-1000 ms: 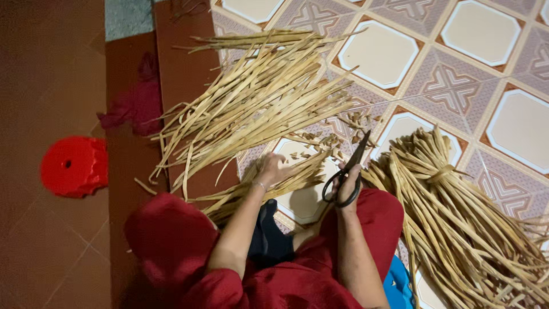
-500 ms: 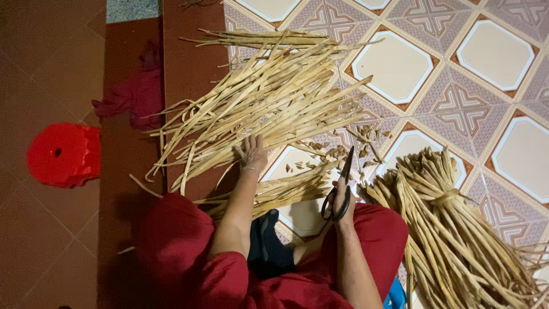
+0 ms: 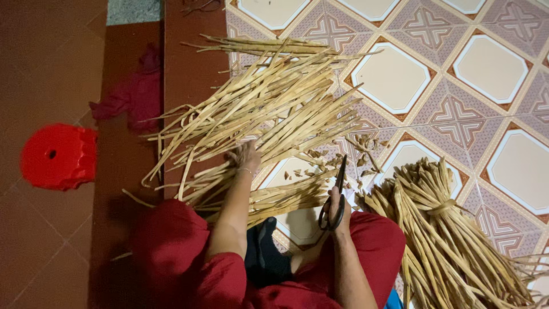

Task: The person sits on the floor and uses shears to cut long dried plant strips into shorter pieces. The cut pieces are gathered into a bundle while the trimmed ends are discarded on the floor.

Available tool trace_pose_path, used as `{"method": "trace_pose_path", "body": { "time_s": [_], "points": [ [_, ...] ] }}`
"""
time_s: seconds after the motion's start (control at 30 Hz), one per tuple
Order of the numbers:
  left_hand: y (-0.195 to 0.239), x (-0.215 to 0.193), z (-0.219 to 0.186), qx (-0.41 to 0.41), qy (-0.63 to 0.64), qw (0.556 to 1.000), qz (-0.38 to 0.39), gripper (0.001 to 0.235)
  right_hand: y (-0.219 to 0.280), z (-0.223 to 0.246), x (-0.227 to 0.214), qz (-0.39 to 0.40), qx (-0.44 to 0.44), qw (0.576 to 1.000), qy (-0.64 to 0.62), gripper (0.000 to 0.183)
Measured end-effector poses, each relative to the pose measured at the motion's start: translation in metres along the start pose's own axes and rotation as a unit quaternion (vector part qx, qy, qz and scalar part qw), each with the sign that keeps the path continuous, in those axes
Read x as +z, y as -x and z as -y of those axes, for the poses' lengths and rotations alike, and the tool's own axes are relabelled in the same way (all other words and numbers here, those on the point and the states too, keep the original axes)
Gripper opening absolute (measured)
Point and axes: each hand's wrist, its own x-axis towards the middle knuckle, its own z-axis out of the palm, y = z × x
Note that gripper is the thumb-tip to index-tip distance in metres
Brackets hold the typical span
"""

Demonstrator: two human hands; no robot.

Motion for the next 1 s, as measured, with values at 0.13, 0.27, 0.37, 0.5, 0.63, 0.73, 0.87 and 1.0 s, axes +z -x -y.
{"method": "trace_pose_path", "body": {
  "time_s": [0.13, 0.27, 0.37, 0.5, 0.63, 0.73, 0.87, 1.0],
  "points": [
    [0.012, 0.010, -0.015, -0.011, 0.031, 0.996, 0.082, 0.097, 0.000, 0.001, 0.002, -0.004, 0.002, 1.000, 0.019, 0.051],
    [0.017, 0.020, -0.018, 0.022, 0.033, 0.999, 0.019, 0.102, 0.004, 0.002, 0.006, 0.001, -0.003, 1.000, 0.025, 0.052],
    [0.018, 0.012, -0.022, 0.051, -0.009, 0.998, -0.023, 0.069, 0.005, 0.006, 0.003, 0.000, -0.013, 1.000, 0.020, 0.051],
    [0.030, -0.025, -0.017, 0.044, 0.020, 0.998, 0.037, 0.046, 0.008, 0.008, 0.003, 0.007, -0.015, 1.000, 0.023, 0.050],
    [0.043, -0.066, 0.015, 0.040, 0.059, 0.995, 0.067, 0.036, 0.010, 0.011, 0.005, 0.010, -0.026, 1.000, 0.004, 0.049],
    [0.053, -0.091, 0.058, 0.015, -0.034, 0.998, 0.056, 0.029, 0.010, 0.010, 0.008, 0.019, -0.017, 1.000, -0.013, 0.048],
    [0.081, -0.114, 0.087, -0.028, -0.173, 0.981, 0.082, 0.062, 0.012, 0.008, 0.009, 0.033, -0.032, 0.999, -0.025, 0.050],
    [0.104, -0.126, 0.079, -0.102, -0.261, 0.940, 0.193, 0.103, 0.012, 0.009, 0.009, 0.026, -0.021, 0.999, -0.003, 0.048]
  ]
}}
